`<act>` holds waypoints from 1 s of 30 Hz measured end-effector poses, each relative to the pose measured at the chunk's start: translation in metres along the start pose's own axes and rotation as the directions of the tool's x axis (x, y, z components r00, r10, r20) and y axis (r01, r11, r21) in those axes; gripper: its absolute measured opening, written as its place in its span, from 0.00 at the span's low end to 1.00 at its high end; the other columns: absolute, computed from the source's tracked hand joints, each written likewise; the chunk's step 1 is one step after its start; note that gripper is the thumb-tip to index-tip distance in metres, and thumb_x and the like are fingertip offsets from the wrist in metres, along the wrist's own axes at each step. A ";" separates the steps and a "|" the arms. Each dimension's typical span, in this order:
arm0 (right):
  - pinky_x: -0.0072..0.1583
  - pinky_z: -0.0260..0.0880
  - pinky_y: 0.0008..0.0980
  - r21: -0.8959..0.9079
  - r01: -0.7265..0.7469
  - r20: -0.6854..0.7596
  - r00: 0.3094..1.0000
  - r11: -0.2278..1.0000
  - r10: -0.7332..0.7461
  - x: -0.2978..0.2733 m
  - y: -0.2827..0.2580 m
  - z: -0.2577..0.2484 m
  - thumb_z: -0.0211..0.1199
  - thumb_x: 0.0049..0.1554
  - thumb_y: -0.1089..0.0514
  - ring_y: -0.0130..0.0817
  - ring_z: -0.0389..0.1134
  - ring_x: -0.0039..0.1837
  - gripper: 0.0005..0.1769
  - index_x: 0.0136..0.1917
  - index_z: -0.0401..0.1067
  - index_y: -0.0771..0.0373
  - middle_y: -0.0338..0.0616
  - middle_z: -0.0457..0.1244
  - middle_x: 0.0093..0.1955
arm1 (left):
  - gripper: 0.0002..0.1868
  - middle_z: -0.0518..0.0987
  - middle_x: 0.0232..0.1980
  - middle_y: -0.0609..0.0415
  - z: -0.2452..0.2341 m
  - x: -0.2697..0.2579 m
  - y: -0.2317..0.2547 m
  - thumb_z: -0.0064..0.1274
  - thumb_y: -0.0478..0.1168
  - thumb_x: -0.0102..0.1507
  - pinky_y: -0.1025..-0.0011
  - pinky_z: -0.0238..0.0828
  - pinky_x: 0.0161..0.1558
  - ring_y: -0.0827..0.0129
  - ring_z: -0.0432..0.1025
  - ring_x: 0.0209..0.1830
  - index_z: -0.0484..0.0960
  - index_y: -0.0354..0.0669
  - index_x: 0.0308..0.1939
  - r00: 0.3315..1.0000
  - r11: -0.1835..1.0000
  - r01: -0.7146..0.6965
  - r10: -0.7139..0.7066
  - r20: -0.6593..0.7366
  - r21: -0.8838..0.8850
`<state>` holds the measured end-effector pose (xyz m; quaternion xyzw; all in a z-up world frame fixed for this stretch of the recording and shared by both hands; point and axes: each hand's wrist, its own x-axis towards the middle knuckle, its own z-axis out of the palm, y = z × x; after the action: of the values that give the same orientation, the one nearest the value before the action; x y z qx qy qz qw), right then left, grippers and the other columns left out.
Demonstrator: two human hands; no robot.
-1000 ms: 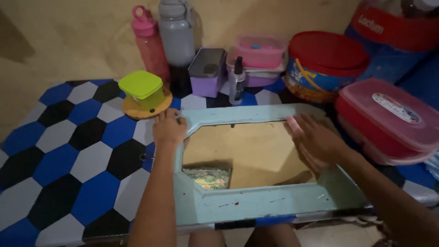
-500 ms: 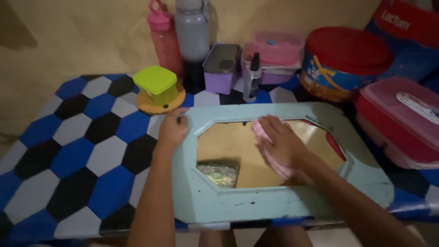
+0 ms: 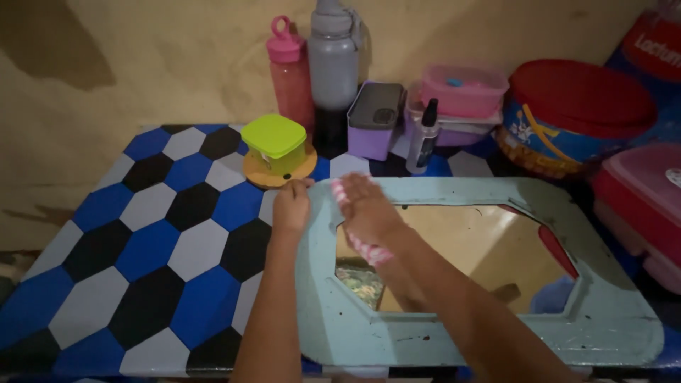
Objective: Cleaning a small mirror on a table using a cloth.
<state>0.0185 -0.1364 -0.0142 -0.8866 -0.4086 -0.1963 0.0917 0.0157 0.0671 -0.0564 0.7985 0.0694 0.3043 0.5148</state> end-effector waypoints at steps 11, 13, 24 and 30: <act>0.81 0.36 0.48 0.229 0.205 0.131 0.962 0.952 -0.239 -0.052 -0.089 -0.051 0.46 0.66 0.54 0.55 0.43 0.84 0.29 0.76 0.53 0.71 0.64 0.47 0.82 | 0.22 0.85 0.52 0.46 -0.015 -0.005 0.024 0.39 0.50 0.70 0.66 0.69 0.58 0.56 0.78 0.55 0.86 0.40 0.48 0.985 0.987 0.154 -0.149 0.091 -0.043; 0.80 0.36 0.48 0.328 0.181 0.155 0.958 0.927 -0.242 -0.069 -0.094 -0.068 0.45 0.67 0.54 0.55 0.42 0.84 0.31 0.79 0.50 0.72 0.64 0.46 0.82 | 0.17 0.84 0.52 0.46 -0.010 -0.006 0.014 0.45 0.45 0.68 0.65 0.70 0.58 0.55 0.78 0.55 0.85 0.41 0.50 0.998 1.000 0.009 -0.009 0.067 -0.002; 0.74 0.62 0.46 0.749 -0.283 0.432 0.894 0.599 -0.119 -0.198 -0.001 -0.197 0.36 0.69 0.36 0.43 0.62 0.70 0.31 0.63 0.73 0.55 0.47 0.63 0.64 | 0.12 0.82 0.52 0.44 -0.002 -0.006 0.003 0.52 0.41 0.65 0.64 0.72 0.57 0.53 0.78 0.53 0.84 0.40 0.49 0.997 0.997 -0.013 0.007 0.075 0.074; 0.71 0.58 0.61 0.010 0.065 0.420 0.905 0.998 -0.063 -0.229 0.082 -0.210 0.41 0.65 0.41 0.58 0.60 0.71 0.28 0.70 0.64 0.58 0.55 0.58 0.70 | 0.12 0.80 0.56 0.43 -0.005 -0.009 0.012 0.52 0.39 0.65 0.62 0.69 0.59 0.51 0.74 0.57 0.84 0.40 0.50 0.995 0.987 -0.073 0.061 0.084 0.142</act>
<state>-0.1112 -0.4152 0.0796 -0.8944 -0.4472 -0.0048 -0.0065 0.0031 0.0621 -0.0486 0.8470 0.0438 0.2837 0.4474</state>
